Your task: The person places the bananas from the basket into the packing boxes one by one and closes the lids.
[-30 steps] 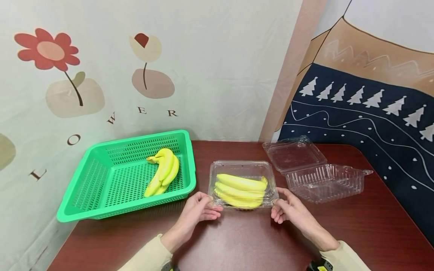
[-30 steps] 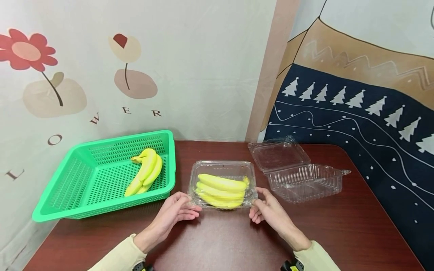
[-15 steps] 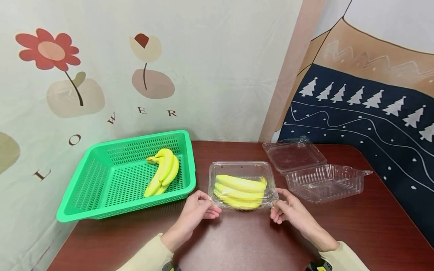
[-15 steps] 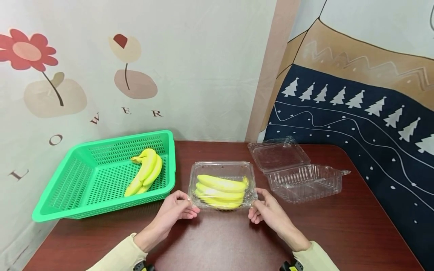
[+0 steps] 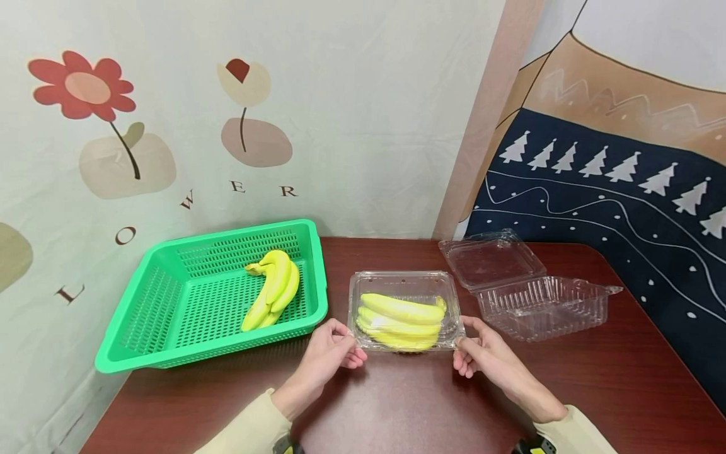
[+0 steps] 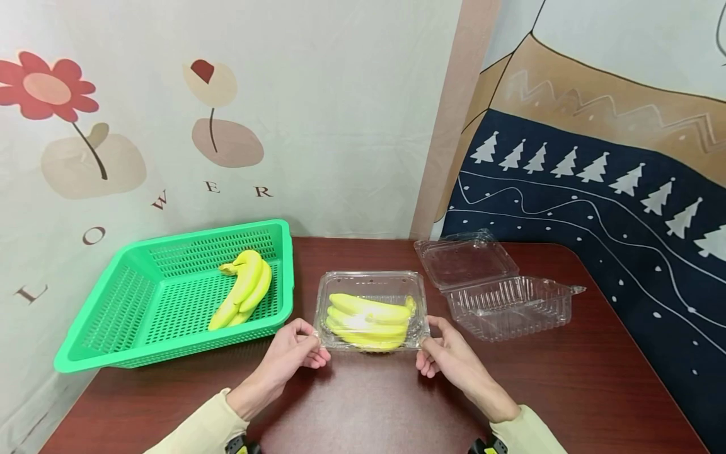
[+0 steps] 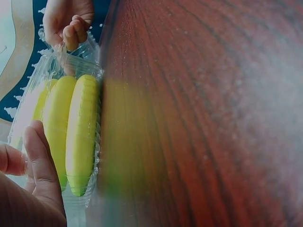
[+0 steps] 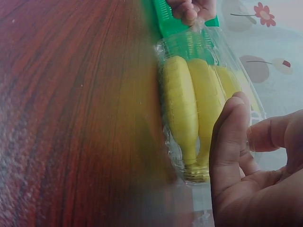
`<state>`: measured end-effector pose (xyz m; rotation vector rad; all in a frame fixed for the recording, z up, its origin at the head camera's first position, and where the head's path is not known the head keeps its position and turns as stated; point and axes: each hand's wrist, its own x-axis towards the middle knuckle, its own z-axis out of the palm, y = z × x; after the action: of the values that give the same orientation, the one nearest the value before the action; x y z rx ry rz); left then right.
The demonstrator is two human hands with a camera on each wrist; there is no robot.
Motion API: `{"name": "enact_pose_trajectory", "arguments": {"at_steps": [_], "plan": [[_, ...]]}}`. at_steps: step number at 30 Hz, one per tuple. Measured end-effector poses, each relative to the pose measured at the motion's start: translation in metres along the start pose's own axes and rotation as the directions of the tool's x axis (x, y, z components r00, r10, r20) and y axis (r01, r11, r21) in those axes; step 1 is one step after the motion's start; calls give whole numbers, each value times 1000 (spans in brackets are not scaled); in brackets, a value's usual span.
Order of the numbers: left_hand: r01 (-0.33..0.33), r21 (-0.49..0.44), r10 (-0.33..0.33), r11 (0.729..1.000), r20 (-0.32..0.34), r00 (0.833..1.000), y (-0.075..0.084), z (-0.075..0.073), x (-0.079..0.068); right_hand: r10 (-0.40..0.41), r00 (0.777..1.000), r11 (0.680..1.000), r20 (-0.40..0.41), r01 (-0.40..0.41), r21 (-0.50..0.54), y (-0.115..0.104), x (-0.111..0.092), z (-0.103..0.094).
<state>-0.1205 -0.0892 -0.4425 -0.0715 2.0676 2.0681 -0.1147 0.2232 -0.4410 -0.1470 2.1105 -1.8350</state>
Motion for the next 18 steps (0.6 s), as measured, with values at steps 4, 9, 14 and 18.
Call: {"name": "enact_pose_trajectory", "arguments": {"at_steps": [4,9,14,18], "plan": [[0,9,0,1000,-6,1000,1,0,1,2,1000,1000,-2,-2,-3,-1,0,1],[14,-11,-14,1000,-19,1000,1,0,3,10,1000,1000,-30,-10,-2,-2,1,2],[37,-55,-38,998,-9,999,0,-1,4,-2,999,1000,-37,3,18,-2,3,3],[32,-52,-31,998,6,999,0,-4,1,-12,999,1000,-39,13,24,-2,5,4]]}}
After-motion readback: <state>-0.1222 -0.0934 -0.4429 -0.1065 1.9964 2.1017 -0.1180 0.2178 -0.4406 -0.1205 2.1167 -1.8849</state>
